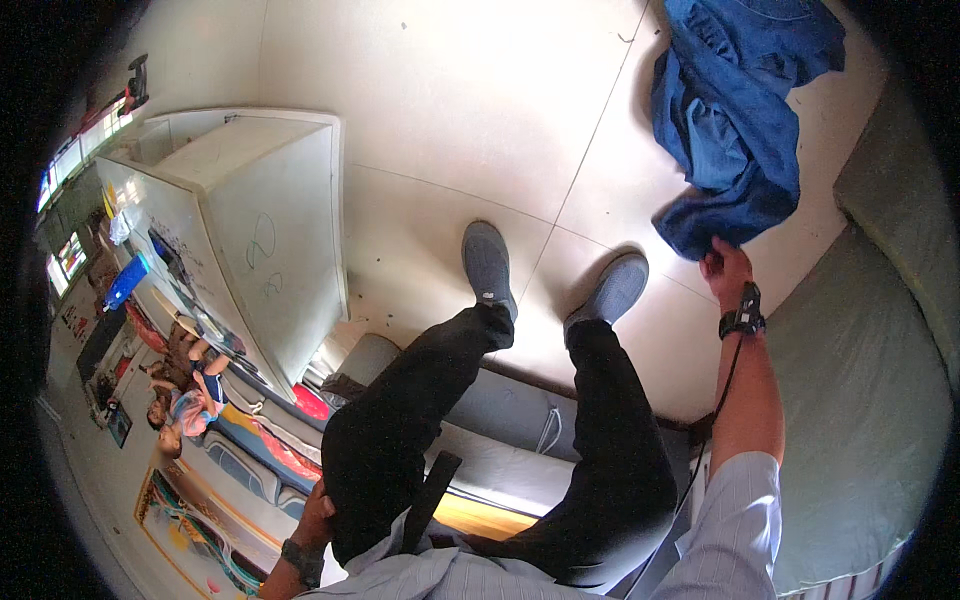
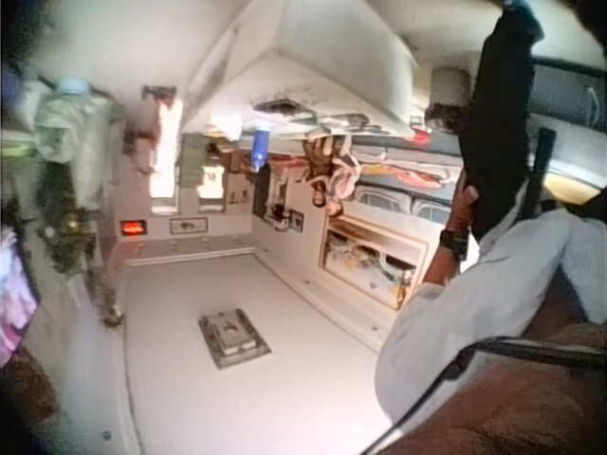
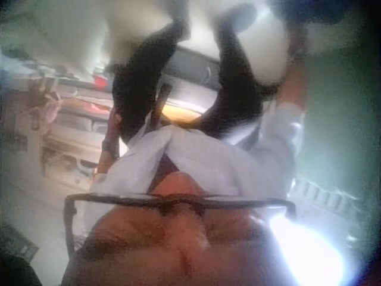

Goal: The person inspects a pair of light blue jeans, then uses a small blade to cut threads on the hem and pocket area. After finishing the first pair, the person picks up a second pair of dark blue jeans and begins inspecting the waistband and pockets.

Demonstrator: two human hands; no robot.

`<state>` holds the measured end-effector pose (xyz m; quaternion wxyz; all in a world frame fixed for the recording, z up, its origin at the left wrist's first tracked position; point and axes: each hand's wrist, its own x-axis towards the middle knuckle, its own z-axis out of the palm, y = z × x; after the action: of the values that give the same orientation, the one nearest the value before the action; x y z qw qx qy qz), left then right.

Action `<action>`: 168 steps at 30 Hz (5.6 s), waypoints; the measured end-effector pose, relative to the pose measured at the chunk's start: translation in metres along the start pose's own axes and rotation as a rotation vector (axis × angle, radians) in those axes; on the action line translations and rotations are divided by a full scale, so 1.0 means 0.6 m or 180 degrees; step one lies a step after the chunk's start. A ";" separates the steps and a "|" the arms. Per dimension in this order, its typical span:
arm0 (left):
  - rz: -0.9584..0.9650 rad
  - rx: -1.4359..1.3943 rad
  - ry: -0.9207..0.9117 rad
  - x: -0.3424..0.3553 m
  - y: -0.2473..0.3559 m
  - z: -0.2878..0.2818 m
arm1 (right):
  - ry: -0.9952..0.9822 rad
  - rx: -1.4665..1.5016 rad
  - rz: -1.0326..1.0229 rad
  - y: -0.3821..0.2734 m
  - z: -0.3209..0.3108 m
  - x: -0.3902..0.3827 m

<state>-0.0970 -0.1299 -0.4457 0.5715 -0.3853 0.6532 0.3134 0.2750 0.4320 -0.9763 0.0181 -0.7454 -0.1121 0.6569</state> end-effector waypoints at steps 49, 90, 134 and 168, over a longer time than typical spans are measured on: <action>0.4674 0.2227 -0.2000 0.043 -0.456 0.074 | -0.4737 -0.1646 -0.3221 0.747 -0.126 -1.103; 0.4053 0.1470 -0.2279 0.066 -0.468 0.146 | 0.5595 -0.1536 -0.4525 0.146 -0.754 -1.394; 0.3617 0.1549 -0.2299 0.110 -0.471 0.093 | 0.5290 -0.2206 -0.5806 0.106 -0.810 -1.331; 0.3001 0.1987 -0.2416 0.142 -0.442 0.094 | 0.4143 -0.2524 -0.4577 0.104 -0.626 -0.939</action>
<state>0.1559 -0.2284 -0.5300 0.6479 0.2601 0.5653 0.4392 0.5905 0.3088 -0.3863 0.2154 -0.6652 -0.7048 -0.1204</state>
